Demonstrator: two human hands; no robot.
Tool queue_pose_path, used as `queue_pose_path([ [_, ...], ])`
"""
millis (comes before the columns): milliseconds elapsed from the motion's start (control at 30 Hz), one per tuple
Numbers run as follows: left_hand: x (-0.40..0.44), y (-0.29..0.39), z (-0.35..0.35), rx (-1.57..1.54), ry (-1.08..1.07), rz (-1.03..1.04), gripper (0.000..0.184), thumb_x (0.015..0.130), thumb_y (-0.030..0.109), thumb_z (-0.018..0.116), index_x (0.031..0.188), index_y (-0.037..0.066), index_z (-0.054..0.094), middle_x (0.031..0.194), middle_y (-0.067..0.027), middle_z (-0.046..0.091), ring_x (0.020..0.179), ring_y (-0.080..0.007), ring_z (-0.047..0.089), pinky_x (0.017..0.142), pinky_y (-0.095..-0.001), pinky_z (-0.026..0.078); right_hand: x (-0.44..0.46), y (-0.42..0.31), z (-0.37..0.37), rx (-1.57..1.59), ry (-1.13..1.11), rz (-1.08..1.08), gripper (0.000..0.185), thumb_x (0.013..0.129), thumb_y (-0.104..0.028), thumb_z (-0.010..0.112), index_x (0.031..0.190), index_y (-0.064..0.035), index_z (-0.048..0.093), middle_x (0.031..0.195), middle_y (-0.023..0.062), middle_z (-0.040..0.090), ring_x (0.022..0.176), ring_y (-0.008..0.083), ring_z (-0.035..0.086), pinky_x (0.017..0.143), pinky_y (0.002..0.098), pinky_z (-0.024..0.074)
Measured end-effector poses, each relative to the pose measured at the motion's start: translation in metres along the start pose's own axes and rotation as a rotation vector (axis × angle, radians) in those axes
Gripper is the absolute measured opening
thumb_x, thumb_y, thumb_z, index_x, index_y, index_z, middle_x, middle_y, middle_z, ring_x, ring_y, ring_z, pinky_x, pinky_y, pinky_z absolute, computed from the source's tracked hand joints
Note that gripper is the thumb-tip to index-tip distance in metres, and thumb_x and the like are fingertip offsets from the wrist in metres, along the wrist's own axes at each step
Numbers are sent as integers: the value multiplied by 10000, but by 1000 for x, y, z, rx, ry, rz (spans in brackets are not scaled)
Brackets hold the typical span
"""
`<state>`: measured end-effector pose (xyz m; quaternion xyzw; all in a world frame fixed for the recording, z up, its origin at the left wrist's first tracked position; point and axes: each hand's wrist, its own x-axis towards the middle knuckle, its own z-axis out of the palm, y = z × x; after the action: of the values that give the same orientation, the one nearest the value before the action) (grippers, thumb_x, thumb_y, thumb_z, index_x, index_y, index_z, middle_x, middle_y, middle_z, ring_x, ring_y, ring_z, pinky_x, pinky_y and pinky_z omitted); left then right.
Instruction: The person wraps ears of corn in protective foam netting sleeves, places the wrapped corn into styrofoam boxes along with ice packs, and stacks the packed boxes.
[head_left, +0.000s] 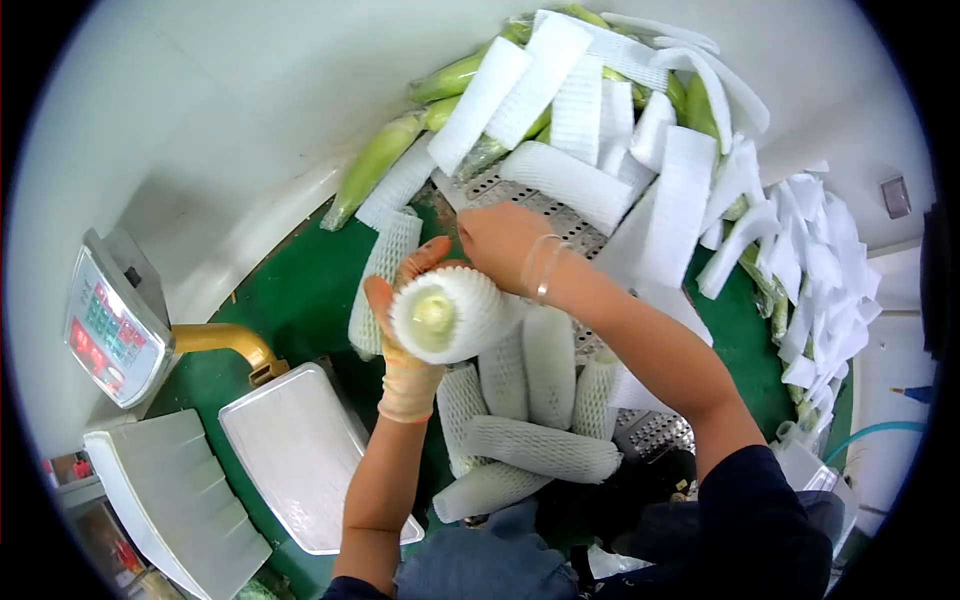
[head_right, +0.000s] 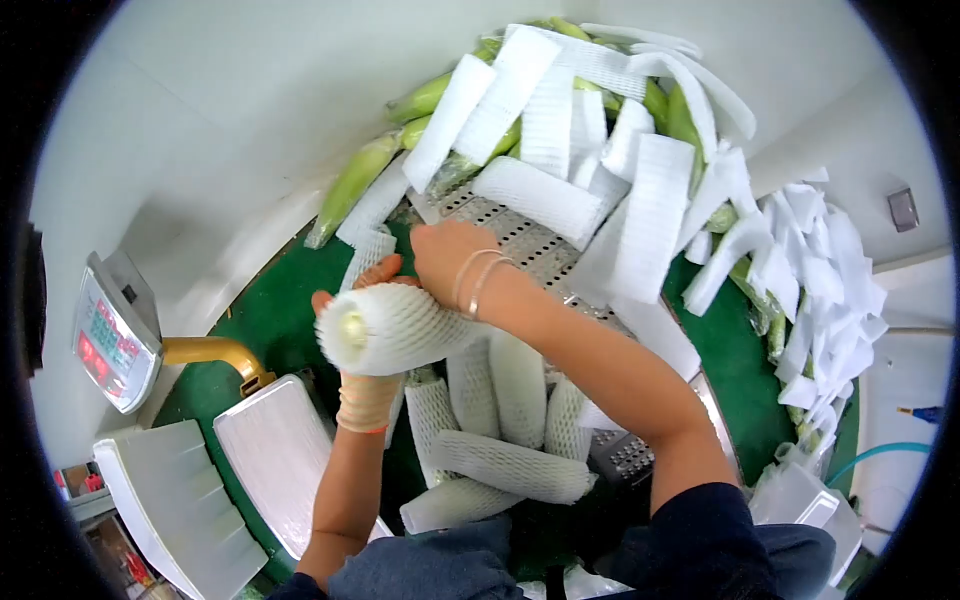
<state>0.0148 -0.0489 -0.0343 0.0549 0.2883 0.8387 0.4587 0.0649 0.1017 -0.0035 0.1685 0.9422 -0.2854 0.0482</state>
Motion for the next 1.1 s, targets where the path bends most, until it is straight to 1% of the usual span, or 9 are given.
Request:
queue_pose_path([
  [200,-7,17,-21,507,133,214,485,918,434,482,1050,-22,581,940,-96,641,894,-194,601,831,-292,466,60,35,43,-613,387,96,141,826,-133,504,918,-64,586,988,128,561,961,285,548,768,397,445],
  [333,-46,29,-19,862,-119,-307,298,871,229,595,1015,-30,629,1010,-86,631,1004,-195,566,887,-341,436,84,122,33,-940,314,-145,178,809,-124,513,965,-84,589,984,96,546,987,252,521,772,371,439],
  [433,-49,26,-20,1132,-466,-50,244,799,13,647,1042,5,638,1005,-111,649,954,-236,605,892,-342,437,48,79,-7,-572,354,-144,360,785,-71,573,1142,-107,547,970,92,548,875,243,567,703,371,490],
  [467,-48,31,-25,764,-244,-339,213,843,74,611,1045,9,636,1001,-105,651,985,-229,598,896,-333,436,35,61,-23,-452,440,-177,427,784,-54,598,1200,-117,526,966,82,551,824,214,582,676,344,504],
  [600,42,58,-36,859,173,278,267,939,213,517,1004,-24,622,1044,-121,636,991,-188,585,886,-301,444,45,25,-49,700,476,-142,420,790,-42,669,1180,-142,551,956,56,613,729,136,559,640,261,462],
  [733,120,74,-60,831,17,398,289,929,217,528,1112,-1,580,1115,-69,588,1033,-136,529,909,-292,404,121,9,26,1686,143,94,311,842,-113,660,1131,-66,556,892,37,600,734,96,541,666,223,445],
  [867,150,87,-84,418,110,204,232,882,176,591,1010,-18,594,960,-52,609,917,-177,556,846,-341,450,179,-6,95,1498,383,152,271,873,-190,616,1094,-50,548,992,84,610,873,184,604,745,294,492],
  [1000,191,106,-110,-70,285,274,156,871,121,562,977,17,610,948,-59,609,931,-193,554,817,-357,452,210,-16,103,2315,427,178,292,907,-216,546,1120,-17,544,1105,101,589,1002,214,570,870,352,460],
  [1100,203,111,-148,693,441,262,340,873,312,533,1073,39,571,1078,-147,602,1012,-283,568,896,-407,438,217,-7,146,1913,364,420,323,897,-238,529,1113,2,536,1047,118,612,880,251,617,730,365,516],
])
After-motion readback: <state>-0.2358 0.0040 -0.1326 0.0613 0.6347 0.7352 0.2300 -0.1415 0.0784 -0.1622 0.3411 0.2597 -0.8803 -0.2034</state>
